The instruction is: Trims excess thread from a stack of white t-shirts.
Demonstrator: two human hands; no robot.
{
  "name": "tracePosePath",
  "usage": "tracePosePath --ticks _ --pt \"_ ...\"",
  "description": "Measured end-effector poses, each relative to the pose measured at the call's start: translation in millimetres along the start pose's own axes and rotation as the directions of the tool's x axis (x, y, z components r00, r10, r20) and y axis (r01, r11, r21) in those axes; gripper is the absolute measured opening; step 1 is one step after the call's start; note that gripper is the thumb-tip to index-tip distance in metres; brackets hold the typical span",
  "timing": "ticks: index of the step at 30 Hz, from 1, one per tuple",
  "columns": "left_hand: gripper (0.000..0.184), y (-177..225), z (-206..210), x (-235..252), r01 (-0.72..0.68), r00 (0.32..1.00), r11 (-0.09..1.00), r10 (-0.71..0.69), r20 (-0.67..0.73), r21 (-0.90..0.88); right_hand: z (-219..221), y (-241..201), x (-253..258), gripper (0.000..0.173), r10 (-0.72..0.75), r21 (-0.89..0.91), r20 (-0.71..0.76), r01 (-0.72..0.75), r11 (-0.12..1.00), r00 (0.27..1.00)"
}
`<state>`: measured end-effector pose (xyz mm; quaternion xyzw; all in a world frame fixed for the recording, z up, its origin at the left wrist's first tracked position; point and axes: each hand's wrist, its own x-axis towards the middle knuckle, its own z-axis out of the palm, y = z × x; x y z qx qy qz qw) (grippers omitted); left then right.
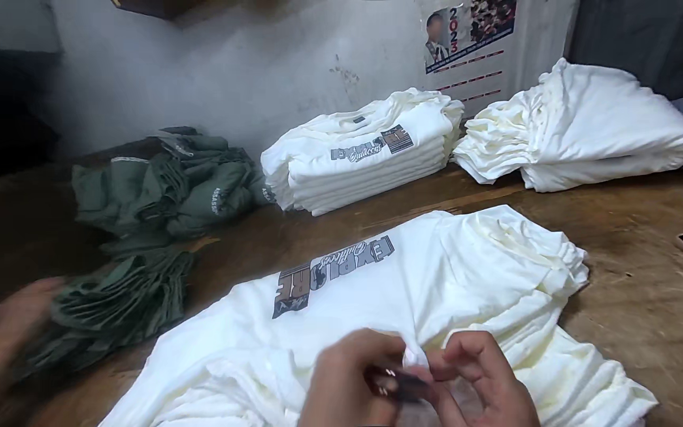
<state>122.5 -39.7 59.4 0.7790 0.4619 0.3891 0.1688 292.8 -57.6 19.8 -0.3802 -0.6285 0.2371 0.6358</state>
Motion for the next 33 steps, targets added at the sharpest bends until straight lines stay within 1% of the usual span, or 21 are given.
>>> tracePosePath --ticks 1,2,4,6,8,9,10,11,12,14,16,17,19,23,25,27,29,30,31,32,33 --pt "0.023 3 7 -7 -0.039 0.999 0.999 0.039 -0.016 -0.007 0 2 -2 0.030 -0.023 -0.048 0.006 0.024 0.999 1.000" --pt "0.021 4 14 -13 -0.083 0.993 0.996 0.084 -0.078 0.020 0 3 -3 0.026 -0.048 -0.099 0.019 0.050 0.994 0.999" --pt "0.014 1 24 -23 -0.165 0.956 0.976 0.193 -0.220 0.139 1 5 -6 0.020 -0.108 -0.179 0.058 0.117 0.977 0.992" --pt "0.010 1 22 -31 -0.204 0.926 0.948 0.267 -0.266 0.243 1 6 -7 0.019 -0.176 -0.245 0.099 0.195 0.950 0.979" --pt "0.012 8 14 -38 -0.242 0.932 0.936 0.297 -0.206 0.254 1 6 -7 0.021 -0.208 -0.311 0.143 0.243 0.919 0.968" --pt "0.011 11 11 -40 -0.284 0.938 0.938 0.315 -0.146 0.197 2 7 -6 0.022 -0.222 -0.337 0.153 0.262 0.904 0.963" --pt "0.011 13 7 -41 -0.323 0.939 0.939 0.334 -0.084 0.121 3 8 -6 0.023 -0.237 -0.361 0.140 0.273 0.892 0.961" --pt "0.012 12 4 -40 -0.335 0.940 0.939 0.339 -0.045 0.074 6 10 -6 0.018 -0.256 -0.392 0.099 0.274 0.878 0.962" --pt "0.012 10 1 -39 -0.318 0.947 0.947 0.319 -0.033 0.052 8 11 -6 0.015 -0.265 -0.412 0.046 0.260 0.873 0.963" --pt "0.013 4 -8 -32 -0.233 0.970 0.971 0.236 -0.066 0.049 6 13 -8 0.013 -0.272 -0.430 -0.059 0.221 0.875 0.960" --pt "0.031 -6 -18 -25 -0.181 0.978 0.981 0.188 -0.095 0.073 0 13 -13 0.012 -0.311 -0.448 -0.143 0.219 0.867 0.940" --pt "0.033 -12 -21 -21 -0.188 0.973 0.977 0.199 -0.120 0.098 -2 13 -15 0.013 -0.337 -0.462 -0.165 0.229 0.857 0.927" --pt "0.028 -18 -21 -16 -0.235 0.956 0.961 0.256 -0.146 0.149 -5 12 -19 0.014 -0.374 -0.487 -0.183 0.247 0.838 0.909" --pt "0.019 -14 -7 -8 -0.339 0.931 0.921 0.358 -0.074 0.193 -3 13 -19 0.016 -0.367 -0.475 -0.190 0.242 0.846 0.911" --pt "0.013 -15 0 -4 -0.364 0.919 0.910 0.385 -0.081 0.201 -3 13 -19 0.018 -0.369 -0.461 -0.178 0.254 0.850 0.912" --pt "0.013 -14 -1 -1 -0.334 0.929 0.925 0.356 -0.103 0.182 -9 10 -19 0.021 -0.357 -0.425 -0.132 0.272 0.863 0.925" --pt "0.022 -12 -10 -2 -0.234 0.968 0.965 0.243 -0.062 0.119 -21 8 -20 0.031 -0.325 -0.371 -0.013 0.297 0.880 0.946" --pt "0.030 -13 -15 -1 -0.165 0.986 0.984 0.166 0.005 0.067 -29 7 -19 0.038 -0.307 -0.377 0.052 0.303 0.875 0.950" --pt "0.039 -15 -19 1 -0.090 0.990 0.996 0.090 0.109 -0.007 -35 5 -16 0.041 -0.275 -0.429 0.096 0.289 0.856 0.957" --pt "0.048 -18 -21 6 -0.016 0.972 0.997 0.034 0.234 -0.081 -40 2 -13 0.035 -0.227 -0.514 0.126 0.260 0.817 0.966" --pt "0.056 -22 -20 12 0.028 0.944 0.990 0.019 0.329 -0.137 -43 -1 -9 0.027 -0.186 -0.617 0.162 0.247 0.747 0.969"
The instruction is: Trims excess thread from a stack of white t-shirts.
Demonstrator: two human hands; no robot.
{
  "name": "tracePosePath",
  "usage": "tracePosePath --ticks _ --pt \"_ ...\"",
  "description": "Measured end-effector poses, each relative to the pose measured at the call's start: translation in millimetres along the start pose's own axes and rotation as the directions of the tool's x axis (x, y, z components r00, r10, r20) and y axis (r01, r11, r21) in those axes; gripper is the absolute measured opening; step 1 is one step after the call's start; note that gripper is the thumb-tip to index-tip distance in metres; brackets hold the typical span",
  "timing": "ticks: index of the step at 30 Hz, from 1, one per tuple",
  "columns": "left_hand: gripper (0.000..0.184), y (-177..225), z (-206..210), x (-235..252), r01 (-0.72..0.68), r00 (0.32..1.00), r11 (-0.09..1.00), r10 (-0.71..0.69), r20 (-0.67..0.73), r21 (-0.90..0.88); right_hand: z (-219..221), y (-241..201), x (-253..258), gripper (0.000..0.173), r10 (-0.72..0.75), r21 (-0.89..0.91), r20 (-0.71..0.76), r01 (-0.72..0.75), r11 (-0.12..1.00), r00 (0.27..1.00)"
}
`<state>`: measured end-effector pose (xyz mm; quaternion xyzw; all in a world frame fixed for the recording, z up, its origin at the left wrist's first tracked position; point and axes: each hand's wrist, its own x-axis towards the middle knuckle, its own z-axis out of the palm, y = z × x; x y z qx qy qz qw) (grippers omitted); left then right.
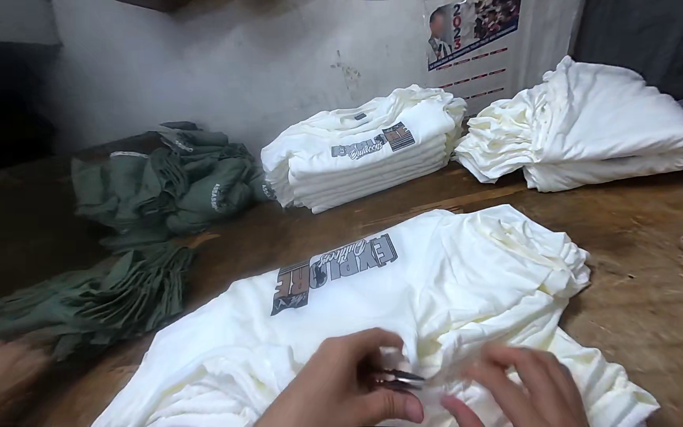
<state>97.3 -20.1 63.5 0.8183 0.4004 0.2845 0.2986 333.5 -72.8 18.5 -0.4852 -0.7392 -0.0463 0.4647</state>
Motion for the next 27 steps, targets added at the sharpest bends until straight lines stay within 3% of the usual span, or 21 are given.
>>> tracePosePath --ticks 1,3,5,6,10,13,16,18,20,22,23,25,27 --pt "0.062 -2 1 7 0.002 1.000 1.000 -0.002 0.010 -0.005 -1 1 5 0.025 -0.004 -0.120 0.054 0.011 0.993 0.999" --pt "0.058 -1 8 21 0.050 0.969 0.967 0.014 -0.247 0.250 1 5 8 0.015 -0.049 -0.215 0.024 0.053 0.975 0.998" --pt "0.047 -5 10 37 0.134 0.847 0.860 0.158 -0.508 0.492 -3 12 5 0.010 -0.122 -0.189 -0.075 0.106 0.976 0.990" --pt "0.041 -9 8 40 0.100 0.815 0.832 0.246 -0.525 0.545 -7 16 2 0.011 -0.150 -0.153 -0.103 0.134 0.979 0.983" --pt "0.020 -5 8 36 -0.338 0.809 0.779 0.527 -0.260 0.527 -16 29 -11 0.010 -0.175 -0.069 -0.178 0.165 0.984 0.968" --pt "0.019 7 26 37 -0.514 0.744 0.660 0.661 -0.098 0.548 -11 28 -13 0.007 -0.210 -0.098 -0.236 0.192 0.976 0.949" --pt "0.018 10 37 41 -0.510 0.721 0.583 0.690 -0.055 0.633 -4 20 -12 0.007 -0.232 -0.073 -0.221 0.221 0.973 0.947" --pt "0.017 8 33 44 -0.465 0.757 0.642 0.646 -0.103 0.610 -5 15 -13 0.015 -0.215 -0.030 -0.143 0.213 0.977 0.966" --pt "0.017 6 24 46 -0.405 0.847 0.764 0.520 -0.109 0.503 -8 8 -14 0.037 -0.118 -0.028 -0.050 0.117 0.993 0.992" --pt "0.036 2 16 53 -0.341 0.928 0.884 0.370 -0.032 0.320 -8 -2 -9 0.053 0.061 -0.073 -0.029 -0.063 0.995 0.998" --pt "0.035 -3 15 59 -0.330 0.941 0.917 0.337 0.007 0.224 -4 -8 -4 0.062 0.137 -0.109 -0.060 -0.143 0.984 0.989" --pt "0.016 -8 11 69 -0.322 0.945 0.945 0.317 0.087 0.059 8 -20 11 0.076 0.229 -0.200 -0.112 -0.248 0.948 0.967" --pt "0.015 -8 5 75 -0.330 0.928 0.943 0.331 0.170 -0.034 25 -21 22 0.066 0.270 -0.290 -0.151 -0.304 0.908 0.951"
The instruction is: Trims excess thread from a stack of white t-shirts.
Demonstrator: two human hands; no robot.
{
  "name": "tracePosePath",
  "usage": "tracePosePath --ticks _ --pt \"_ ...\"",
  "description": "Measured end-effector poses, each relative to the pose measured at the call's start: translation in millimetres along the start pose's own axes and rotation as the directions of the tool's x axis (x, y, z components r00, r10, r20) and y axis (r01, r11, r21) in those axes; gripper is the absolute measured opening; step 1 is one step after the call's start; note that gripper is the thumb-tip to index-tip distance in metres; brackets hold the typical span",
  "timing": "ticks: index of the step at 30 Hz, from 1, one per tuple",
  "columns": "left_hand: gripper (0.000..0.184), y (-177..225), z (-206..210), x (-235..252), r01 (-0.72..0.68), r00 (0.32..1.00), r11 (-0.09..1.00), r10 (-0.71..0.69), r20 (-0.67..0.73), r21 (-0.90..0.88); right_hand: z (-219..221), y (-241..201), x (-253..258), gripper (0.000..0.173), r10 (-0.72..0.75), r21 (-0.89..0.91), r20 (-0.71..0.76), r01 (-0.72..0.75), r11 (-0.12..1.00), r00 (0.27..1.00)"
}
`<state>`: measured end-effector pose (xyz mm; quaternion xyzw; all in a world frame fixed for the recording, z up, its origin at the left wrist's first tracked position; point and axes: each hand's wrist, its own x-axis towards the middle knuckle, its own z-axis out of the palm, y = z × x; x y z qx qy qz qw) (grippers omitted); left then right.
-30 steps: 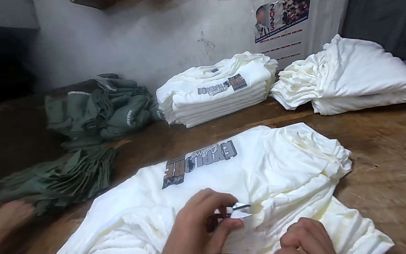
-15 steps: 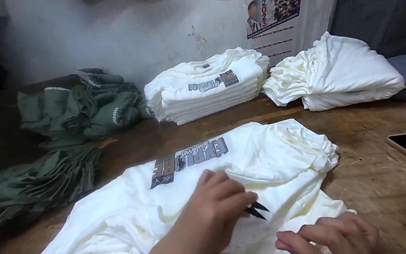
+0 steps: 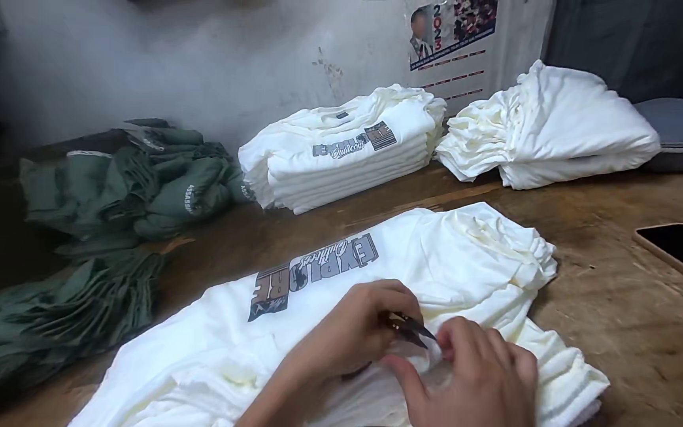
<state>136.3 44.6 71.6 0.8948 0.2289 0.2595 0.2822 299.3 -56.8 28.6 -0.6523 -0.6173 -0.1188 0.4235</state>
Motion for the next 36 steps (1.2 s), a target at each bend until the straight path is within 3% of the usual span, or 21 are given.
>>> tracePosePath --ticks 2,3,6,8,11,14,18,21,24,26,28,29,31,33,35,36 --pt "0.017 4 -4 3 -0.017 0.999 0.999 0.019 0.028 -0.041 8 -1 2 0.030 0.003 0.009 -0.014 -0.003 1.000 1.000" --pt "0.015 7 -3 4 -0.006 1.000 0.999 0.007 0.019 -0.050 5 1 1 0.021 -0.015 0.086 0.007 0.015 0.996 1.000" --pt "0.016 9 7 6 0.087 0.993 0.995 -0.091 -0.077 -0.056 -4 19 -9 0.031 -0.104 0.310 0.032 0.089 0.947 0.994" --pt "0.028 7 13 5 0.087 0.986 0.996 -0.091 -0.140 -0.030 -8 32 -18 0.015 -0.125 0.206 -0.044 0.132 0.970 0.991" --pt "0.038 3 12 -5 0.011 0.975 0.998 0.003 -0.223 0.062 -21 42 -27 0.022 -0.103 0.084 -0.064 0.108 0.991 0.993" --pt "0.029 8 11 -16 -0.075 0.956 0.969 0.137 -0.259 0.234 -29 44 -27 0.027 -0.054 0.196 0.018 0.050 0.979 0.998" --pt "0.017 22 27 -21 -0.150 0.925 0.887 0.282 -0.256 0.436 -28 37 -27 0.028 -0.019 0.284 -0.037 0.029 0.959 0.999" --pt "0.015 23 35 -21 -0.171 0.922 0.857 0.313 -0.227 0.486 -21 35 -28 0.029 -0.017 0.315 -0.096 0.046 0.948 0.995" --pt "0.017 26 29 -25 -0.061 0.960 0.911 0.166 -0.227 0.408 -23 40 -27 0.034 -0.061 0.378 -0.067 0.082 0.922 0.996" --pt "0.036 30 14 -27 0.102 0.995 0.976 -0.098 -0.028 0.190 -29 46 -26 0.046 -0.184 0.421 0.048 0.147 0.895 0.982" --pt "0.056 29 0 -18 0.263 0.954 0.965 -0.263 0.146 0.019 -33 46 -22 0.049 -0.310 0.418 0.184 0.211 0.884 0.933" --pt "0.060 29 -3 -13 0.318 0.943 0.948 -0.318 0.095 0.018 -30 42 -20 0.044 -0.346 0.411 0.205 0.241 0.880 0.915" --pt "0.051 27 -5 0 0.420 0.901 0.900 -0.398 -0.171 0.120 -20 29 -18 0.028 -0.374 0.371 0.196 0.284 0.884 0.907" --pt "0.039 15 0 13 0.447 0.849 0.851 -0.308 -0.429 0.275 -11 17 -16 0.034 -0.413 0.255 0.248 0.352 0.901 0.876" --pt "0.028 0 1 20 0.426 0.839 0.809 -0.186 -0.511 0.405 -8 15 -14 0.017 -0.460 0.252 0.226 0.404 0.879 0.859" --pt "0.020 -7 0 20 0.400 0.861 0.807 -0.169 -0.479 0.435 -12 17 -11 0.015 -0.478 0.330 0.197 0.402 0.854 0.856"
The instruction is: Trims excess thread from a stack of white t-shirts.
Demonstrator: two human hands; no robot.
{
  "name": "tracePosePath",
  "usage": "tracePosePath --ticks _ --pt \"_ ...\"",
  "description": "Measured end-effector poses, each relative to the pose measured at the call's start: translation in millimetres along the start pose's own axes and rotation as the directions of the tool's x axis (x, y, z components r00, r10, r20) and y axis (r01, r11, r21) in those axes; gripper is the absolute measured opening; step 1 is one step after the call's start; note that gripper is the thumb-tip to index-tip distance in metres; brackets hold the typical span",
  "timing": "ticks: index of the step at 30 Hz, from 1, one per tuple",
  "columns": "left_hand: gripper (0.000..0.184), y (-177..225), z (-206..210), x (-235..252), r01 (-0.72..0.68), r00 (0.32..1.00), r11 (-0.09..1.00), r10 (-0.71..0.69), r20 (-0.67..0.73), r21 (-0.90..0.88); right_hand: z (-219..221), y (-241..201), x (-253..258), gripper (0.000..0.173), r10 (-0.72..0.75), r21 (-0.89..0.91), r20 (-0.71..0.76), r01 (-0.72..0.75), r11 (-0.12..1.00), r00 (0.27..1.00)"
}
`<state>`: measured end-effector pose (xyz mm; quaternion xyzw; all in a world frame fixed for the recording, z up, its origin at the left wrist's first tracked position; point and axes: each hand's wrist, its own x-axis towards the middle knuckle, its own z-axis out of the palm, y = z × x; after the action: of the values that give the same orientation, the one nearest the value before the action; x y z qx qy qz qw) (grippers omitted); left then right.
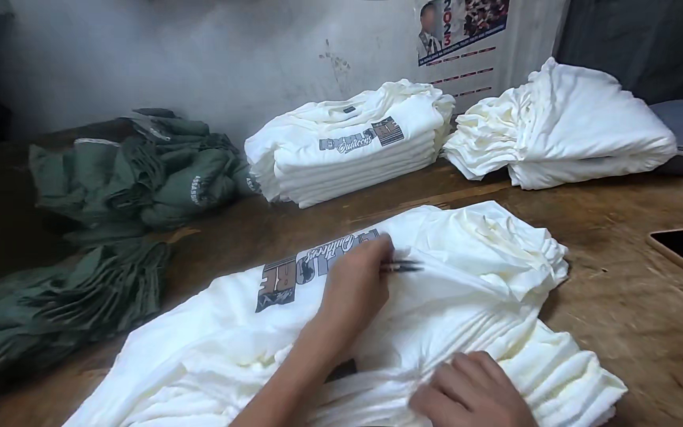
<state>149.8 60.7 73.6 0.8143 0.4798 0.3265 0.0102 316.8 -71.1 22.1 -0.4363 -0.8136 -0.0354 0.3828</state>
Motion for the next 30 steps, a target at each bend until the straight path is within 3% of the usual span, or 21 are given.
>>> tracePosePath --ticks 2,4,7,9,12,13,17,23,26,28,30 --pt "0.012 -8 -1 0 0.034 0.977 0.999 -0.026 0.212 -0.037 -22 3 0 0.015 0.003 0.234 0.086 -0.023 0.972 0.996" --pt "0.015 -11 -1 -5 0.110 0.937 0.987 -0.065 0.343 -0.114 -37 6 1 0.017 0.071 0.263 0.174 -0.116 0.958 0.982" --pt "0.017 -7 -5 -11 0.128 0.950 0.971 -0.062 0.305 -0.203 -24 4 11 0.047 0.205 0.081 -0.009 -0.204 0.976 0.979" --pt "0.020 -6 -9 -16 0.058 0.967 0.975 -0.001 0.256 -0.215 -3 1 17 0.056 0.213 0.025 -0.087 -0.212 0.977 0.973" --pt "0.025 -11 -15 -28 -0.064 0.977 0.974 0.106 0.186 -0.217 17 1 15 0.018 0.158 0.000 -0.168 -0.160 0.987 0.973" --pt "0.025 -14 -18 -32 -0.097 0.977 0.970 0.136 0.167 -0.223 16 1 13 0.014 0.169 0.049 -0.201 -0.163 0.985 0.965" --pt "0.021 -27 -34 -47 -0.207 0.951 0.940 0.259 0.171 -0.270 2 9 5 0.013 0.246 0.178 -0.265 -0.203 0.963 0.932" --pt "0.016 -13 -30 -45 -0.324 0.886 0.870 0.417 0.205 -0.372 13 11 13 0.013 0.202 0.225 -0.385 -0.121 0.967 0.900" --pt "0.013 -11 -28 -45 -0.326 0.904 0.883 0.396 0.163 -0.338 3 11 8 0.013 0.129 0.319 -0.285 -0.033 0.947 0.950" --pt "0.014 -17 -29 -46 -0.264 0.936 0.910 0.321 0.142 -0.321 -12 15 1 0.017 0.041 0.409 -0.095 0.001 0.913 0.995" --pt "0.022 -25 -30 -45 -0.157 0.950 0.930 0.234 0.206 -0.333 -22 14 -2 0.030 0.033 0.399 0.054 -0.052 0.915 0.998"
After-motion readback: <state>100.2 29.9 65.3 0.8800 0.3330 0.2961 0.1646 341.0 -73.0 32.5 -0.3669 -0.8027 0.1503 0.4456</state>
